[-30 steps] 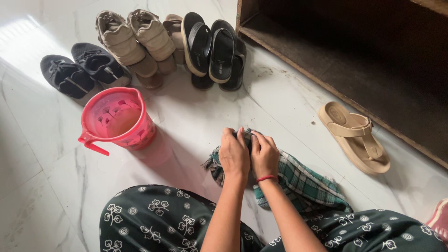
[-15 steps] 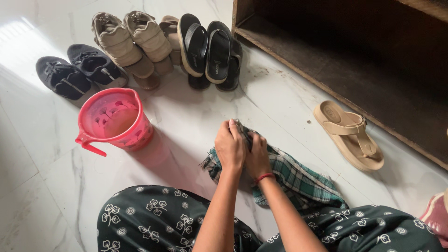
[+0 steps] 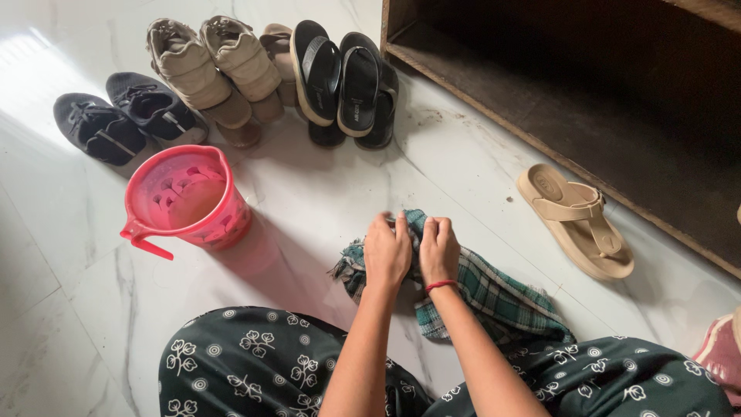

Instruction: The person cleans various shoes and sandals by hand using a cloth and a bucket of water, and then places some items into a wooden shoe rack.

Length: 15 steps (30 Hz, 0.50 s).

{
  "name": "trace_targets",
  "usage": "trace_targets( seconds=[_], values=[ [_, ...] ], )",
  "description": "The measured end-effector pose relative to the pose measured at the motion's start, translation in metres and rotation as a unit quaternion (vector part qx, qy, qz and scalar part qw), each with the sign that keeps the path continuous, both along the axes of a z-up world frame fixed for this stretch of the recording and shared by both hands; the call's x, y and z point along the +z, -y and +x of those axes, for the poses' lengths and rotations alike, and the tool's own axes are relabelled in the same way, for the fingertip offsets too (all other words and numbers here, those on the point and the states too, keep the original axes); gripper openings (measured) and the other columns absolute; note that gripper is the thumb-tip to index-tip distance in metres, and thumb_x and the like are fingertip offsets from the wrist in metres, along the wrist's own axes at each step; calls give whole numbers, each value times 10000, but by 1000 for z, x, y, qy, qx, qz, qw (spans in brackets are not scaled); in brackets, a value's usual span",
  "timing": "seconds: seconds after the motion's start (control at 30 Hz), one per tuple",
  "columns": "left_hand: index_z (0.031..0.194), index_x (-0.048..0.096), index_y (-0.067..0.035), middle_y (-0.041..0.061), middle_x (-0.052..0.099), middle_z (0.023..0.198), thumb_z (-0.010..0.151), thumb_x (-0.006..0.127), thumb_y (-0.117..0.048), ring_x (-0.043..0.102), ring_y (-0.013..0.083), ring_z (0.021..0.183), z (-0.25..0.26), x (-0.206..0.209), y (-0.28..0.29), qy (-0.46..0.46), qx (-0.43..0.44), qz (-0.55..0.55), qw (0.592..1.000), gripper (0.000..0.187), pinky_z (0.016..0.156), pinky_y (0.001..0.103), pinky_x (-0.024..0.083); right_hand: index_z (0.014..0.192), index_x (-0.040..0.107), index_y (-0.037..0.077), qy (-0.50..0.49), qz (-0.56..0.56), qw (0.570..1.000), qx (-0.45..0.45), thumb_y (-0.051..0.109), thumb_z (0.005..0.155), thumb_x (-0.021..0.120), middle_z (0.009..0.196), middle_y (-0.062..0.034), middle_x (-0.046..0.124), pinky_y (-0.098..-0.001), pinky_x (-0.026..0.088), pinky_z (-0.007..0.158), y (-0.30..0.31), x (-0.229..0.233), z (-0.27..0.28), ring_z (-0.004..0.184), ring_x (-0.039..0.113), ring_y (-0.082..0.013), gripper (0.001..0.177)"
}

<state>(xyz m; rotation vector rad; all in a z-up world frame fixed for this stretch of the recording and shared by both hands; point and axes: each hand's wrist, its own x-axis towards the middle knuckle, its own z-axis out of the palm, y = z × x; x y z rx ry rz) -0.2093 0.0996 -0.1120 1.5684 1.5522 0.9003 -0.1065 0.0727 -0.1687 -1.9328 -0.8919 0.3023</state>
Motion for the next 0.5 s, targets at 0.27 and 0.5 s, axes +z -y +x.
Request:
trace_targets(
  seconds=[0.27, 0.5],
  values=[
    [1138, 727, -59, 231, 747, 1006, 955, 544, -359, 705, 399, 987, 2, 2, 3, 15, -72, -71, 995, 397, 897, 455, 539, 1156, 503, -66, 69, -35, 997, 20, 277, 908, 689, 1140, -298, 587, -468, 519, 829, 4, -18, 6, 984, 632, -424, 463],
    [1059, 752, -47, 252, 739, 992, 888, 647, -243, 700, 407, 1002, 9, -49, 3, -70, -128, -64, 987, 281, 929, 461, 539, 1206, 610, 36, 98, -149, 979, 95, 195, 906, 639, 1161, -266, 661, -490, 520, 923, 17, -69, 30, 1081, 640, -441, 341]
  ],
)
